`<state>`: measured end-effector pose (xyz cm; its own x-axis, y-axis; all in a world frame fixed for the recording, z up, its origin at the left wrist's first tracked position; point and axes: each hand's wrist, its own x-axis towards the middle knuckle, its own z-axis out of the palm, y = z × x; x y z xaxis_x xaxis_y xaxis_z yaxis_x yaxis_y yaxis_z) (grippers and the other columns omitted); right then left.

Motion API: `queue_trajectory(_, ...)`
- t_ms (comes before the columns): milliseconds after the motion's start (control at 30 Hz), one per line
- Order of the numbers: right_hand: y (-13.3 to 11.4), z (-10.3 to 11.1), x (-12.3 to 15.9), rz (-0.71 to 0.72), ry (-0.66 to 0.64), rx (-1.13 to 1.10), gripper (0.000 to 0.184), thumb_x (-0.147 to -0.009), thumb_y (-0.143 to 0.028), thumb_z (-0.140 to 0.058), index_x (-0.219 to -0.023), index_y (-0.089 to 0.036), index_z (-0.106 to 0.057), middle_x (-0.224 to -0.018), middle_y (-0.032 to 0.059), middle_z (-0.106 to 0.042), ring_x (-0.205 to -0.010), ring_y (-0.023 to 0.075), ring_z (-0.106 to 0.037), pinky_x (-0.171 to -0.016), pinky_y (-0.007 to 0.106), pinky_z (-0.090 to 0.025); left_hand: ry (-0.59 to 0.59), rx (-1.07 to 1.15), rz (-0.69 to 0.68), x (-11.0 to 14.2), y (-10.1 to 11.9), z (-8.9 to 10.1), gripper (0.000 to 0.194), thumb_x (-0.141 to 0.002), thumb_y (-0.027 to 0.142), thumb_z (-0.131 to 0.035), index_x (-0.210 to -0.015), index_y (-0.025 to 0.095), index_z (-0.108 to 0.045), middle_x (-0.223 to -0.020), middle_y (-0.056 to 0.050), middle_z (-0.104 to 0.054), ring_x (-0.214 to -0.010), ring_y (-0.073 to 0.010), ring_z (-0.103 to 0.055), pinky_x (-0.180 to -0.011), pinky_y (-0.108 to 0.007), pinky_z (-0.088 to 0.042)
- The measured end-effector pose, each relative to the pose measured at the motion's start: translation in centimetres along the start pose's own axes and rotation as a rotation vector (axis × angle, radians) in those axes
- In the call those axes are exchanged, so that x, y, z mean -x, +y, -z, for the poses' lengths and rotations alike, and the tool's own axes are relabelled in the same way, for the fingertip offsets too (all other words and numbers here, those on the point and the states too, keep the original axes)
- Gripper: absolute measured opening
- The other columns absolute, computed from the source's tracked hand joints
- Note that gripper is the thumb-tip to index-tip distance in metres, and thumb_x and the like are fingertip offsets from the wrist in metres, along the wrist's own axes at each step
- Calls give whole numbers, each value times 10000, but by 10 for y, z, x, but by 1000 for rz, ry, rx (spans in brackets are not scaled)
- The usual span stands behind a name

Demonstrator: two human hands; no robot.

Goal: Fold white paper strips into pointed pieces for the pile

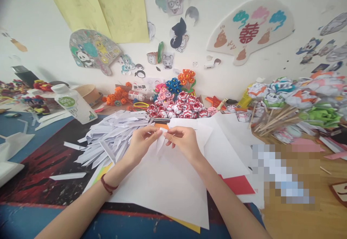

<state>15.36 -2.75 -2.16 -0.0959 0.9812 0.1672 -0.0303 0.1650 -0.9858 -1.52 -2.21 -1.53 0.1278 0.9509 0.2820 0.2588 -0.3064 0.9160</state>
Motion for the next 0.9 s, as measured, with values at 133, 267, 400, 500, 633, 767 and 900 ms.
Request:
queue_trajectory(133, -2, 1, 0, -4, -26, -14, 282, -671, -405, -762, -744, -142, -690, -576, 31, -644, -498, 156, -615, -449, 257, -458, -9, -23, -40, 1, 2, 1, 292, -828, 419, -578, -817, 170, -729, -787, -45, -678, -710, -151, -544, -606, -242, -376)
queue_trajectory(267, -4, 1, 0, 0, -50, -25, 280, -679, -409, -756, -748, -145, -691, -570, 25, -640, -488, 147, -602, -455, 261, -459, 0, -68, -92, 2, 4, 2, 284, -843, 404, -561, -806, 180, -730, -744, -39, -655, -680, -143, -513, -612, -247, -371)
queue_trajectory(400, -5, 1, 0, 15, -52, -24, 284, -687, -420, -748, -746, -147, -696, -572, 22, -637, -491, 144, -599, -458, 260, -460, 31, -123, -160, 3, 7, 2, 270, -842, 395, -564, -761, 186, -716, -706, -32, -629, -645, -138, -482, -622, -250, -373)
queue_trajectory(500, -7, 0, 1, 24, -60, -28, 256, -695, -401, -746, -735, -152, -696, -587, 21, -641, -498, 140, -594, -468, 258, -458, 50, -180, -205, 4, 10, 2, 261, -854, 376, -554, -746, 188, -698, -700, -28, -620, -641, -137, -482, -626, -253, -379)
queue_trajectory(633, -10, 0, 2, 29, -64, -27, 229, -714, -382, -735, -725, -156, -697, -590, 17, -638, -502, 132, -583, -476, 256, -455, 61, -241, -267, 6, 12, 3, 239, -868, 333, -543, -745, 185, -683, -702, -27, -614, -657, -139, -485, -636, -258, -386)
queue_trajectory(767, -14, 0, 3, 18, -77, -6, 231, -732, -385, -718, -729, -155, -698, -565, 15, -628, -509, 131, -573, -496, 260, -462, 62, -251, -299, 7, 15, 4, 221, -869, 311, -546, -751, 187, -686, -706, -25, -615, -664, -138, -485, -653, -262, -388)
queue_trajectory(900, -17, 0, 3, 24, -83, -1, 238, -741, -395, -706, -746, -156, -704, -563, 16, -625, -520, 135, -567, -511, 270, -464, 64, -198, -254, 7, 16, 4, 222, -856, 340, -563, -757, 192, -695, -721, -24, -634, -660, -136, -497, -641, -256, -389)
